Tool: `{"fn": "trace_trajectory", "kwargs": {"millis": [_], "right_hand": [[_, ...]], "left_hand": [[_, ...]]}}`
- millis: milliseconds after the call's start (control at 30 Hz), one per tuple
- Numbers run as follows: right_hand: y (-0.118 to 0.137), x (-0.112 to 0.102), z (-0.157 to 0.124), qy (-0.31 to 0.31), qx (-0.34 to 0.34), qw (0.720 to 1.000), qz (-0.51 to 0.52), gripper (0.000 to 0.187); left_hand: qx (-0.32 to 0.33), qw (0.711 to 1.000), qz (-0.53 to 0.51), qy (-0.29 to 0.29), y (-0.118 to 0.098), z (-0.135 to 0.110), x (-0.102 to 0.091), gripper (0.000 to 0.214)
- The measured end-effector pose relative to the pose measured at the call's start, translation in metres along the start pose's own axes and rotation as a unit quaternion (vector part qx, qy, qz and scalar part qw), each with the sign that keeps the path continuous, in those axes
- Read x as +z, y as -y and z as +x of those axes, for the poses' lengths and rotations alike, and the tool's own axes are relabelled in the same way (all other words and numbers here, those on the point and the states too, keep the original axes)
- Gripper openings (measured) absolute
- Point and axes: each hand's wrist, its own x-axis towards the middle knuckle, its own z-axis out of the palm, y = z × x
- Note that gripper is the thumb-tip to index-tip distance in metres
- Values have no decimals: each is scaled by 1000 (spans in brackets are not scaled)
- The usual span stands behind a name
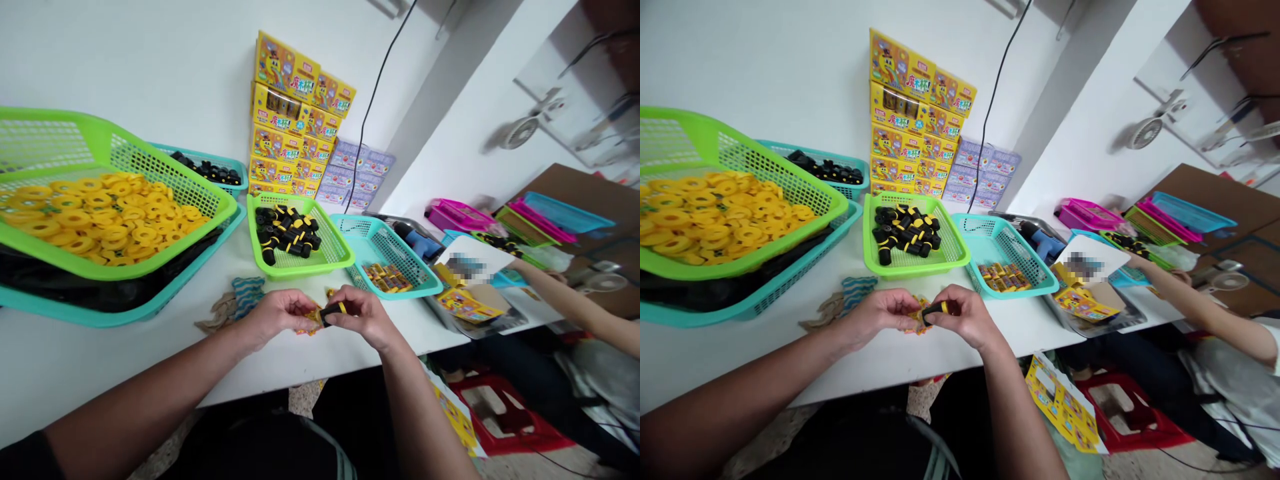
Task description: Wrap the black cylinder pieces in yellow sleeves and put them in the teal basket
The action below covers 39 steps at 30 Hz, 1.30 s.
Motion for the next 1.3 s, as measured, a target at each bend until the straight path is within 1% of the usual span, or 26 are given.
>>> {"fn": "trace_trajectory", "kwargs": {"millis": [167, 267, 400, 567, 633, 700, 833, 933, 1000, 1067, 1167, 1300], "right_hand": [[3, 1, 0, 11, -31, 998, -49, 31], [2, 4, 2, -3, -39, 998, -45, 33], [-4, 10, 5, -37, -43, 998, -1, 37], [-10, 17, 6, -31, 5, 995, 92, 47], [-9, 21, 7, -34, 18, 993, 116, 49], [-7, 27, 8, -34, 16, 991, 128, 47], [-6, 36, 8, -36, -4, 987, 156, 39], [-6, 38, 7, -56, -13, 986, 155, 31], [-6, 39, 5, -76, -15, 985, 156, 27], [-6, 41, 5, -91, -19, 979, 180, 24], [-8, 47, 5, -120, -32, 965, 229, 19], [-12, 56, 7, -163, -27, 944, 284, 19]], "left_hand": [[-6, 1000, -3, -4, -1, -1, 2, 37], [-6, 1000, -3, -8, -2, -1, 3, 38], [3, 1000, 7, -6, -4, -1, 2, 36], [-27, 999, 45, -5, -5, -3, 0, 26], [-33, 998, 44, -5, -4, -3, 0, 24], [-29, 999, 24, -5, -1, -3, 0, 25], [-10, 998, -53, -29, 0, -3, 4, 25], [-16, 993, -112, -20, -2, -3, 7, 25], [-18, 992, -126, -15, -4, -4, 8, 26], [-12, 991, -130, -7, -6, -5, 8, 25], [-4, 990, -140, 7, -6, -5, 8, 25], [-12, 989, -147, -2, -5, -3, 7, 26]]}}
